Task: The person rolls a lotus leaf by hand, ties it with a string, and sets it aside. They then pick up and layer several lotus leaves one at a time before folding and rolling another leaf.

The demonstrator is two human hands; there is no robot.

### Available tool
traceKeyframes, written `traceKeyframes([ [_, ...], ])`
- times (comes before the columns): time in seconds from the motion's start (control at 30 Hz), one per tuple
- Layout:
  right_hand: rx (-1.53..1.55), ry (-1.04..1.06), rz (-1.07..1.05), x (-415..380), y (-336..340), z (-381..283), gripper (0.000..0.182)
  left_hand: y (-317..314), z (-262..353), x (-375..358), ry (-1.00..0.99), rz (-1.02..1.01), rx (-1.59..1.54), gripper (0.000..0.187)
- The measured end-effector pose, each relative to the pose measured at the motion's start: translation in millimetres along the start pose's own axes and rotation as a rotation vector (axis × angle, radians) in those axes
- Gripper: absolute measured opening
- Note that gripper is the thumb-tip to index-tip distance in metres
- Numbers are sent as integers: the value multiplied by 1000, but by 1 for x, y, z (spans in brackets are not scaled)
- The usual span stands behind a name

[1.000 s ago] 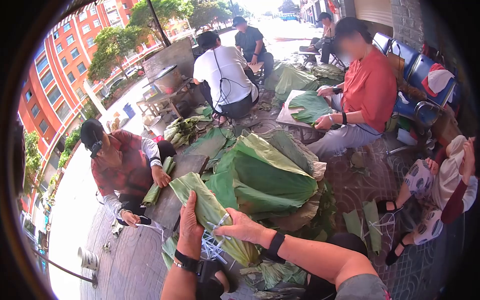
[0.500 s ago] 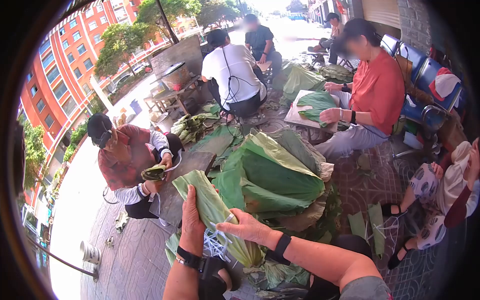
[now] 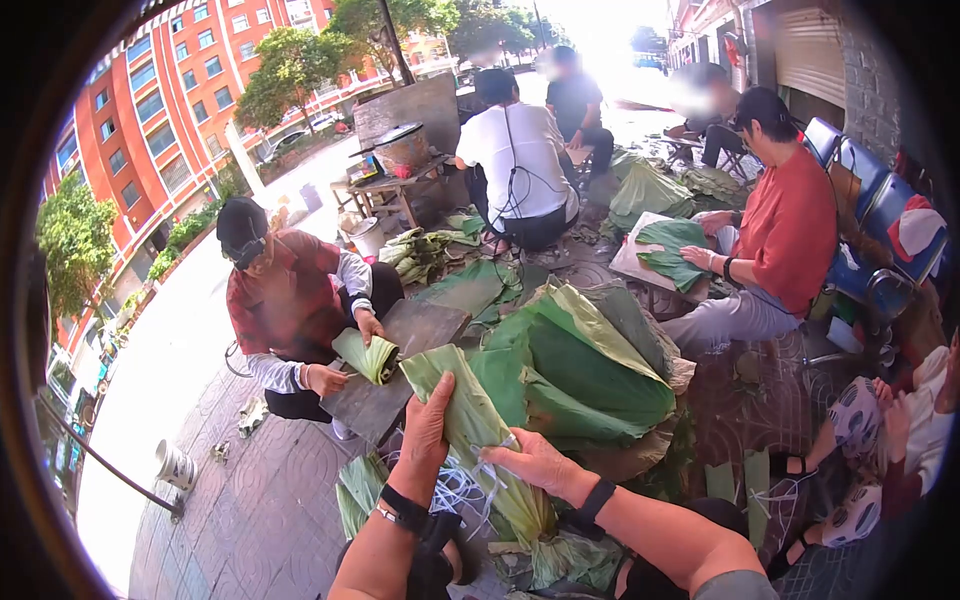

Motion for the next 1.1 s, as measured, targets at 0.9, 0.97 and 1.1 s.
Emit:
traceKeyframes([
  [0.9,75,-65,57,14,9,2,36,-6,-17,-13,-1,-5,66,41],
  [0.97,188,-67,62,19,18,6,33,-16,-37,-18,90,-152,14,45],
  [1.1,244,-79,48,21,23,9,31,-26,-44,-25,148,-179,-4,50],
])
Point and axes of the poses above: each hand's wrist, its own x-axis towards the middle knuckle, its own y-axis out of the back of the hand, z = x × y, the point moved 9 cm from there along x, towards the middle knuckle, and after that the axes turned 7 degrees about -y, right-handed, at the moved point
